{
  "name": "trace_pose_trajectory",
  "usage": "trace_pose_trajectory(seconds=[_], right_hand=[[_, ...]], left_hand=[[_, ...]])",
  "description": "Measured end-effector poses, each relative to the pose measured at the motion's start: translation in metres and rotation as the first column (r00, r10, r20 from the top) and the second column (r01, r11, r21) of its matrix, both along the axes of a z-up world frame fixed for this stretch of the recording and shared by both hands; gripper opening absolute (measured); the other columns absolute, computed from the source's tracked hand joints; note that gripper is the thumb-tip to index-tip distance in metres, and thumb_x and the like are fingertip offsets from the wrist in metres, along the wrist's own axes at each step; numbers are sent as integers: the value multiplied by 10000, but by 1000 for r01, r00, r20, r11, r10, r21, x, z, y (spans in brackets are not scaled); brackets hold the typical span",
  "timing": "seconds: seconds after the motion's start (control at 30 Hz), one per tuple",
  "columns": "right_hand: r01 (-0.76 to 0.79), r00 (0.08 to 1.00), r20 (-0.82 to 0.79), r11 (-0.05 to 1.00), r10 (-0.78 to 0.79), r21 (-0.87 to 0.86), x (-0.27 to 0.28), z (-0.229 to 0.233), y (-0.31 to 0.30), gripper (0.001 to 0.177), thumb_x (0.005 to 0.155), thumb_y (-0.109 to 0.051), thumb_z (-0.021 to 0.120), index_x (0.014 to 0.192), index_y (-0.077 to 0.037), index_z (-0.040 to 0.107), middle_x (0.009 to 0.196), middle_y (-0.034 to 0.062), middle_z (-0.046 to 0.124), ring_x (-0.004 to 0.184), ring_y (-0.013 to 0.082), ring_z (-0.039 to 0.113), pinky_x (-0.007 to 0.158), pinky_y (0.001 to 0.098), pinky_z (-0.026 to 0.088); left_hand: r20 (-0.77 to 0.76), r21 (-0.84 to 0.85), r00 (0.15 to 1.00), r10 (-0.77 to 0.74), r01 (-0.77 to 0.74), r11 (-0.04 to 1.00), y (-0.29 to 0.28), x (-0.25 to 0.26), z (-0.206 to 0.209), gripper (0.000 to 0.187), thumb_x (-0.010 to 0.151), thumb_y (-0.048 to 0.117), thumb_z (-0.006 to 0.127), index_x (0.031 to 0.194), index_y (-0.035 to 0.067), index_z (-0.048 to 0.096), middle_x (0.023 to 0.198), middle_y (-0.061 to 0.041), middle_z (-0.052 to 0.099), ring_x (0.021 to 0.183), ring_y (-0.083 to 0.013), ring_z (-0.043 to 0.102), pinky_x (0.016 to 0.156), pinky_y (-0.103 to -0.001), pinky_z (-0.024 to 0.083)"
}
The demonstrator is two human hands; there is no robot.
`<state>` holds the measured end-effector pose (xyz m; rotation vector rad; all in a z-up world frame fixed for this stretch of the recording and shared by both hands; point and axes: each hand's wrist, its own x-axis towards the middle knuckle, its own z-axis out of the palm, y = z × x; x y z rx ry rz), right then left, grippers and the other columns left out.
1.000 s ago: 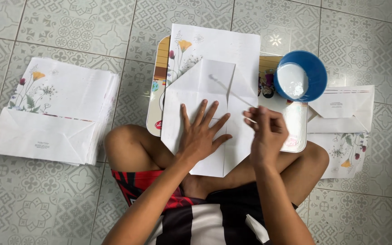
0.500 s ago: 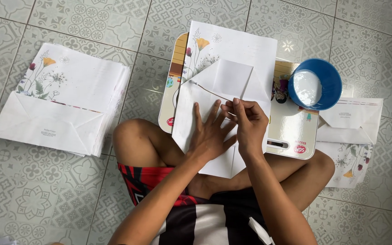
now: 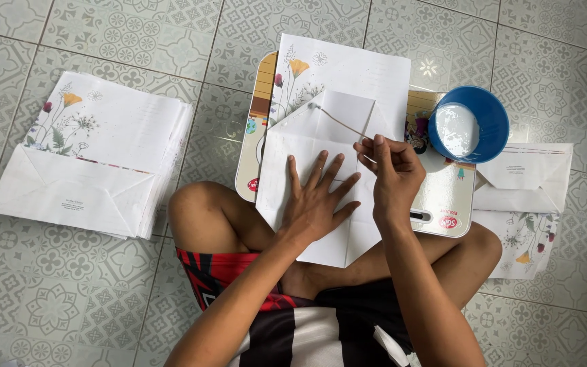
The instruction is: Assembling paper bags by applying glue with a stick and folding the paper.
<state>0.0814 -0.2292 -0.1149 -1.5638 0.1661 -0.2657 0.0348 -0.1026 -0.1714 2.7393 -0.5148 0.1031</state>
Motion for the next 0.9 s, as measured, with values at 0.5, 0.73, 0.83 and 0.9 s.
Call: trace_pose_trajectory(seconds=[0.5, 0.73, 0.83, 0.9], right_hand=[[-58, 994, -86, 996, 64, 67, -16, 2, 26, 156, 1011, -128, 697, 967, 21, 678, 915, 200, 760, 862, 265, 785, 770, 407, 672], [-19, 1000, 11, 999, 19, 36, 6, -3, -2, 158, 1055, -137, 652, 998, 11, 657, 961, 200, 751, 903, 271, 778, 800, 403, 666], [-6, 999, 39, 1000, 6, 1, 10, -2, -10, 172, 1062, -163, 657, 1005, -1, 650, 974, 184, 753, 920, 264, 781, 816, 401, 669], [-4, 999, 39, 1000, 5, -12, 8, 3, -9, 165, 1071, -161, 639, 1019, -4, 647, 981, 184, 752, 929, 261, 780, 817, 390, 668]], left_hand=[[-40, 24, 999, -1, 2, 1000, 0, 2, -2, 496, 1001, 589, 391, 1384, 332, 574, 1506, -110, 510, 1519, -330, 277, 1114, -817, -16], [2, 15, 1000, -1, 1, 1000, -1, 0, -3, 518, 1015, 612, 367, 1424, 345, 541, 1554, -106, 452, 1508, -339, 297, 1104, -821, 17], [7, 15, 1000, 0, 0, 1000, -1, 0, -3, 516, 1014, 614, 362, 1428, 360, 536, 1566, -99, 443, 1512, -334, 295, 1100, -821, 21], [16, 32, 1000, 5, -5, 999, -1, 0, -1, 517, 1017, 612, 357, 1432, 360, 533, 1564, -99, 447, 1510, -330, 301, 1102, -814, 20]])
